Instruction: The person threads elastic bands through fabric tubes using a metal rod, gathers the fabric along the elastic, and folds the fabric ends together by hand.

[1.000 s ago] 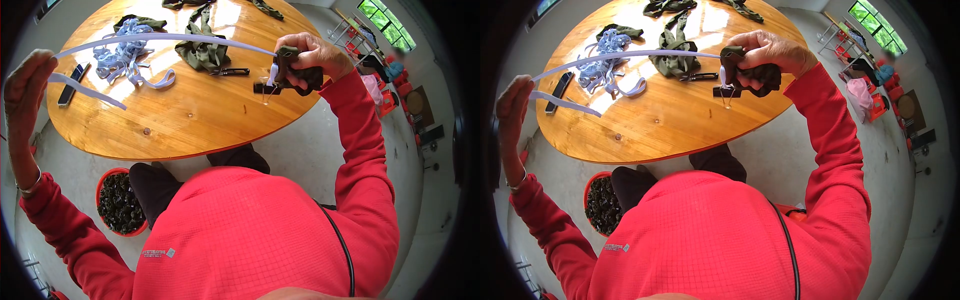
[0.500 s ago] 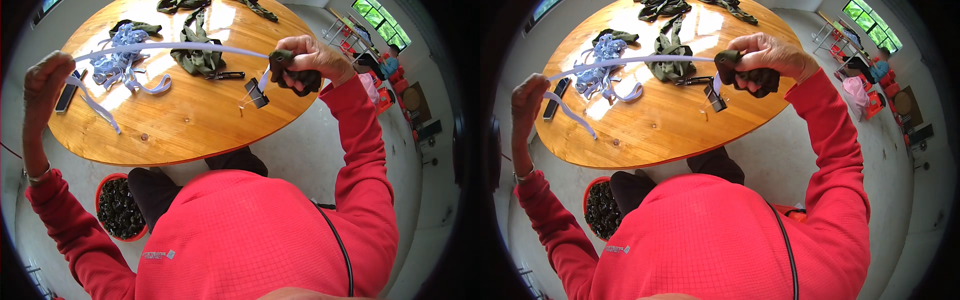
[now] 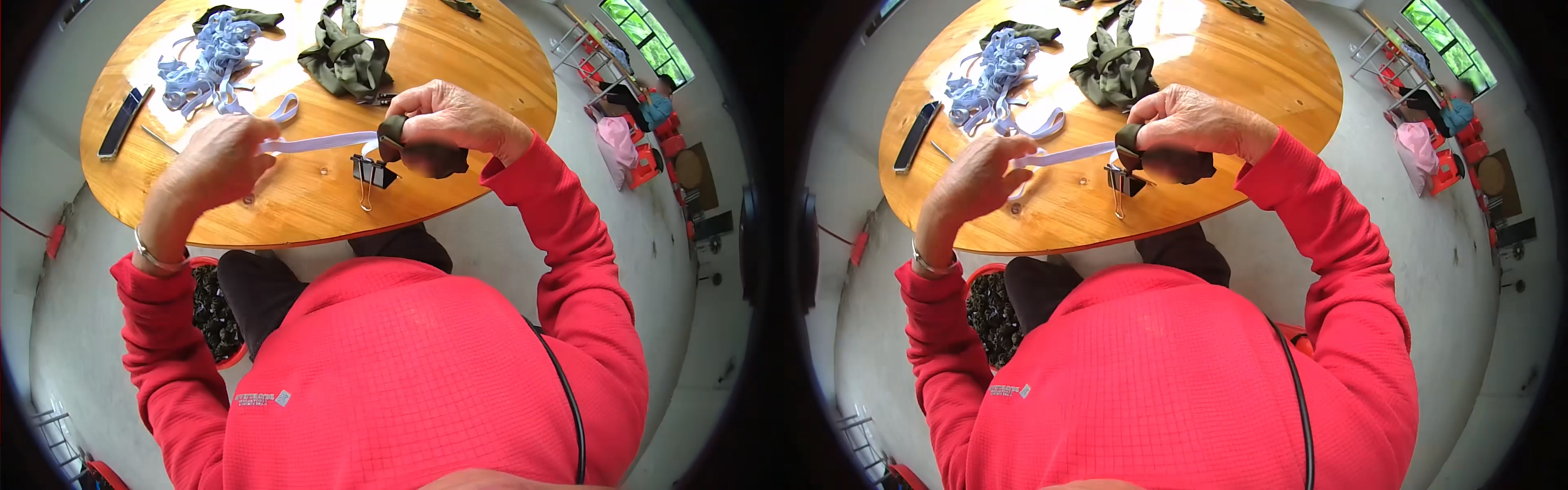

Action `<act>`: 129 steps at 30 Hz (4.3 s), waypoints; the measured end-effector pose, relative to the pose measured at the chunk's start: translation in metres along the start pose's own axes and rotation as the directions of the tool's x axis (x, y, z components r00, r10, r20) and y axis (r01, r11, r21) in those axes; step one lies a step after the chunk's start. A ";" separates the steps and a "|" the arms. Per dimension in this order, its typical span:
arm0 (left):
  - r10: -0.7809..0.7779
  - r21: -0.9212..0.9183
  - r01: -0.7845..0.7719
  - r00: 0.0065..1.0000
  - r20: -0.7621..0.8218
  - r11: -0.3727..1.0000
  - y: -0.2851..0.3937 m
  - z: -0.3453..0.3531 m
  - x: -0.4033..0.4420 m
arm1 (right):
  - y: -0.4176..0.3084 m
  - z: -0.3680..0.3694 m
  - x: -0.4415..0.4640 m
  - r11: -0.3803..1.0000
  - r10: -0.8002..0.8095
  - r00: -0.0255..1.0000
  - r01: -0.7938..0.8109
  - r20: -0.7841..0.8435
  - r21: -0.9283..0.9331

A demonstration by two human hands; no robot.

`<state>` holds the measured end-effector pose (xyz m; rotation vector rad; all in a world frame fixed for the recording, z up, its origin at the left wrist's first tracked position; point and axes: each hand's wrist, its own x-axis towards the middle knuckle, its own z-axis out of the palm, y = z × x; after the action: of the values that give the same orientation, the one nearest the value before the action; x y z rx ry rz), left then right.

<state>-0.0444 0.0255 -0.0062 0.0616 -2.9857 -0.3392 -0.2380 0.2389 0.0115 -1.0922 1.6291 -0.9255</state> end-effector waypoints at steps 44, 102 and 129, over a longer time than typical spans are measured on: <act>0.016 -0.566 -0.102 0.988 -0.155 0.818 -0.049 -0.032 -0.014 | 0.014 -0.033 -0.019 0.871 0.193 0.980 -0.195 -0.050 -0.451; 0.041 -0.968 0.000 0.999 0.011 0.253 0.049 0.091 -0.028 | 0.002 0.032 0.113 0.915 -0.264 0.936 0.319 0.231 -0.248; -0.162 -0.713 -0.613 0.709 -0.686 0.339 0.007 -0.131 0.091 | 0.085 -0.050 0.035 0.547 -0.378 0.889 0.439 -0.258 0.713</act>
<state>-0.1164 -0.0021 0.1334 -0.3358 -1.6260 -1.5378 -0.3116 0.2374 -0.0628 -0.8222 0.8294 -1.7841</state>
